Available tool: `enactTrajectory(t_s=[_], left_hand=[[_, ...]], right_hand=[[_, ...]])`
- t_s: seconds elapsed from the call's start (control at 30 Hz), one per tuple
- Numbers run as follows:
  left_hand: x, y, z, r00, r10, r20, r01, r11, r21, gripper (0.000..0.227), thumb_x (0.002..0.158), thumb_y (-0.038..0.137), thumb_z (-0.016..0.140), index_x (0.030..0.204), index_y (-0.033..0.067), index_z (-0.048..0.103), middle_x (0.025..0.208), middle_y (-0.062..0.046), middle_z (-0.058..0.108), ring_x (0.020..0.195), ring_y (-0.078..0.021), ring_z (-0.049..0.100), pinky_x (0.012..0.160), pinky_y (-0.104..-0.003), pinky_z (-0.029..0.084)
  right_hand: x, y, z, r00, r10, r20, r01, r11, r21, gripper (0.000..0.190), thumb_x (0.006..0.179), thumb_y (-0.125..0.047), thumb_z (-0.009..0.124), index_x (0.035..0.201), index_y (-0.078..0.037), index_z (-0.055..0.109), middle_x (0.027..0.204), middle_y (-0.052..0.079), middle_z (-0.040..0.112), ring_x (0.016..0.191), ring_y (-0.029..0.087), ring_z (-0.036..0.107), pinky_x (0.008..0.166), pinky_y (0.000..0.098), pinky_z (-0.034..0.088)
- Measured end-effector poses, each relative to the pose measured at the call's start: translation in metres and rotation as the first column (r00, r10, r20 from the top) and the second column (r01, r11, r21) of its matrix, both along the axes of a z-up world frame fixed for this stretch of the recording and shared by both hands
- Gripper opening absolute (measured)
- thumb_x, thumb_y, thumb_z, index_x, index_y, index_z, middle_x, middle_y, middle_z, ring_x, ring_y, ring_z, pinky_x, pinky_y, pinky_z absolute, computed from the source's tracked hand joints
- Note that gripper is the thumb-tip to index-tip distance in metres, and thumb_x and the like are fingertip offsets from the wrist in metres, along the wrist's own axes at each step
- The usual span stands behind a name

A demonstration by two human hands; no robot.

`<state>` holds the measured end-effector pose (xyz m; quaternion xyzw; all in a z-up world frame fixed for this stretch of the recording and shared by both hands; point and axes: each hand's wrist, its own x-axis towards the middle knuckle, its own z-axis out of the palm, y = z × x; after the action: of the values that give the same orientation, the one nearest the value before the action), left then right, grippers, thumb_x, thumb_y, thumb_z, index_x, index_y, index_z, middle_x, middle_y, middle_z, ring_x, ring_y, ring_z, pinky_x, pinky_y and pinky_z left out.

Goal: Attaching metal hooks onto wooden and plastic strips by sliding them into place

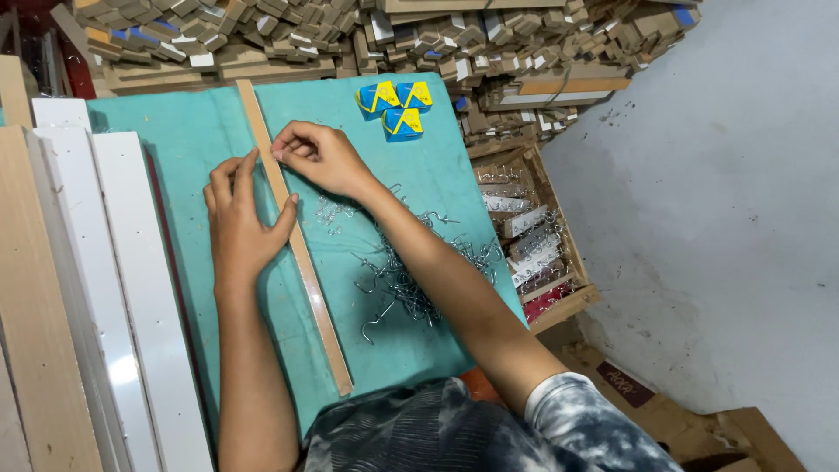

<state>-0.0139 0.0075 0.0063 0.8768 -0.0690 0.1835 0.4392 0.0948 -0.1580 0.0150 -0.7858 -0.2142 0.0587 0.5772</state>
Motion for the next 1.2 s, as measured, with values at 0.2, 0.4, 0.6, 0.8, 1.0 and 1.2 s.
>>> enactTrajectory(t_s=[0.2,0.4,0.6,0.8,1.0,1.2], left_hand=[[-0.001,-0.013,0.016,0.996,0.094,0.003,-0.094,0.995,-0.015,0.094,0.093,0.025,0.079,0.166,0.0109,0.023,0.161,-0.018,0.024,0.144,-0.0441,0.030,0.115,-0.063,0.018],[0.008,-0.016,-0.003,0.959,-0.016,-0.282,0.036,0.997,0.066,0.085,0.099,0.037,0.058,0.168,0.0223,0.011,0.171,-0.014,0.026,0.158,-0.0423,0.008,0.112,-0.072,-0.017],[0.008,-0.013,-0.004,0.945,-0.020,-0.326,0.040,0.998,0.055,0.085,0.099,0.039,0.057,0.168,0.0239,0.010,0.171,-0.010,0.026,0.159,-0.0396,0.007,0.113,-0.071,-0.019],[0.010,-0.015,-0.004,0.944,-0.021,-0.330,0.060,0.992,0.108,0.088,0.098,0.041,0.055,0.168,0.0239,0.006,0.172,-0.011,0.024,0.159,-0.0399,0.009,0.113,-0.072,-0.018],[0.007,-0.023,-0.005,0.944,-0.063,-0.323,0.095,0.992,0.083,0.087,0.098,0.038,0.056,0.168,0.0212,0.007,0.172,-0.013,0.023,0.159,-0.0392,0.011,0.111,-0.073,-0.020],[0.003,-0.024,0.003,0.951,-0.095,-0.295,0.109,0.994,0.029,0.086,0.099,0.036,0.057,0.168,0.0185,0.010,0.170,-0.017,0.027,0.158,-0.0378,0.015,0.109,-0.073,-0.021]], right_hand=[[-0.002,0.005,-0.038,0.997,-0.083,0.012,0.082,0.996,0.028,0.011,0.095,-0.015,0.069,0.105,-0.013,0.071,0.086,0.004,0.076,0.077,0.011,0.074,0.068,0.0253,0.060],[-0.011,0.005,-0.030,0.999,-0.036,-0.002,0.036,0.998,-0.054,0.012,0.101,-0.018,0.061,0.113,-0.014,0.061,0.085,0.008,0.075,0.074,0.018,0.076,0.067,0.0329,0.062],[-0.013,0.008,-0.028,1.000,-0.014,-0.022,0.013,0.999,-0.047,0.013,0.103,-0.017,0.058,0.115,-0.014,0.058,0.083,0.008,0.075,0.073,0.017,0.075,0.066,0.0326,0.062],[-0.015,0.006,-0.022,1.000,-0.013,0.015,0.014,0.999,-0.042,0.012,0.102,-0.018,0.059,0.114,-0.015,0.059,0.079,0.007,0.074,0.070,0.018,0.075,0.065,0.0332,0.062],[-0.005,0.002,-0.034,0.996,-0.073,0.044,0.075,0.997,-0.036,0.013,0.100,-0.018,0.061,0.112,-0.013,0.060,0.076,0.007,0.072,0.067,0.017,0.072,0.062,0.0314,0.059],[0.003,0.000,-0.041,0.992,-0.120,0.050,0.121,0.993,-0.015,0.011,0.099,-0.016,0.061,0.110,-0.014,0.060,0.076,0.005,0.071,0.066,0.016,0.071,0.060,0.0300,0.058]])
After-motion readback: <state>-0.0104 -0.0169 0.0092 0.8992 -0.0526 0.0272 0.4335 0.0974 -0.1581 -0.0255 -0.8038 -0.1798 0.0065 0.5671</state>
